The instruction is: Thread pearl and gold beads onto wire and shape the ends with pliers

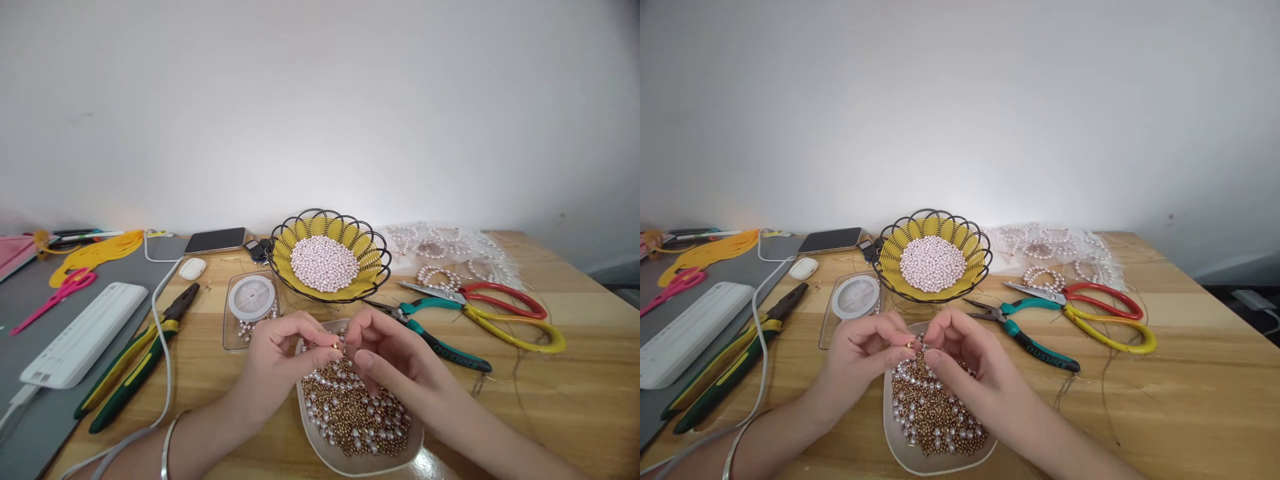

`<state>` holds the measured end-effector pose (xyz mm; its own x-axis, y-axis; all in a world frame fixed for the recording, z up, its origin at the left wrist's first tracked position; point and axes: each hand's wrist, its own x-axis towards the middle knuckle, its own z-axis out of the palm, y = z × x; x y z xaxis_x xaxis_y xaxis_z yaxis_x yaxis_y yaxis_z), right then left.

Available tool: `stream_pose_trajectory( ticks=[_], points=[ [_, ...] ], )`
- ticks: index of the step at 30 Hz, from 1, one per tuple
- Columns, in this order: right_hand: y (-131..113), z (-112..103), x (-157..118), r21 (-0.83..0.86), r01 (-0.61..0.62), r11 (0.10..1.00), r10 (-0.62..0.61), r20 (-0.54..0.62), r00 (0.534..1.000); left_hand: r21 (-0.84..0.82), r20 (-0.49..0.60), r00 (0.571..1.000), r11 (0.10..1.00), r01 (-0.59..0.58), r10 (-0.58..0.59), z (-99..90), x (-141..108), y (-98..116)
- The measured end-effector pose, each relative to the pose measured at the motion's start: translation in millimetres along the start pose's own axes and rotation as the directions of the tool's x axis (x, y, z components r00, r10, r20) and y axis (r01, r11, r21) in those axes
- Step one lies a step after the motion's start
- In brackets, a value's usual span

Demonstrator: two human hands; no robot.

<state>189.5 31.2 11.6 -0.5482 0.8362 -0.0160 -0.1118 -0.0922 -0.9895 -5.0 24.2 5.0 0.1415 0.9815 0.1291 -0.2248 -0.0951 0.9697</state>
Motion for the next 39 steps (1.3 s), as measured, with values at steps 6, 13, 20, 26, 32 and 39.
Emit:
stream_pose_trajectory(
  ticks=[6,13,20,26,32,39],
  points=[
    [5,-3,-5,-0.523,0.326,0.788,-0.426,-0.082,0.901,-0.037,-0.089,0.996,0.999,0.030,-0.033,-0.1,2,2],
    [-3,-4,0,-0.622,0.355,0.698,-0.515,-0.091,0.852,-0.050,-0.113,0.993,0.998,0.033,-0.038,1.5,2,4],
    [-4,-3,-1,-0.549,0.342,0.763,-0.498,-0.161,0.852,-0.050,-0.097,0.995,0.999,0.021,-0.026,1.3,1,2],
    [-4,-4,-3,-0.545,0.384,0.746,-0.522,-0.119,0.845,-0.027,-0.068,0.997,0.999,0.032,-0.033,0.3,1,2],
    [-3,-5,-6,-0.621,0.402,0.673,-0.588,-0.119,0.800,0.008,-0.056,0.998,0.999,0.036,-0.036,-0.1,1,4],
    [-8,-5,-4,-0.622,0.461,0.634,-0.627,-0.064,0.776,0.043,-0.005,0.999,0.998,0.045,-0.045,1.1,1,4]
  ],
)
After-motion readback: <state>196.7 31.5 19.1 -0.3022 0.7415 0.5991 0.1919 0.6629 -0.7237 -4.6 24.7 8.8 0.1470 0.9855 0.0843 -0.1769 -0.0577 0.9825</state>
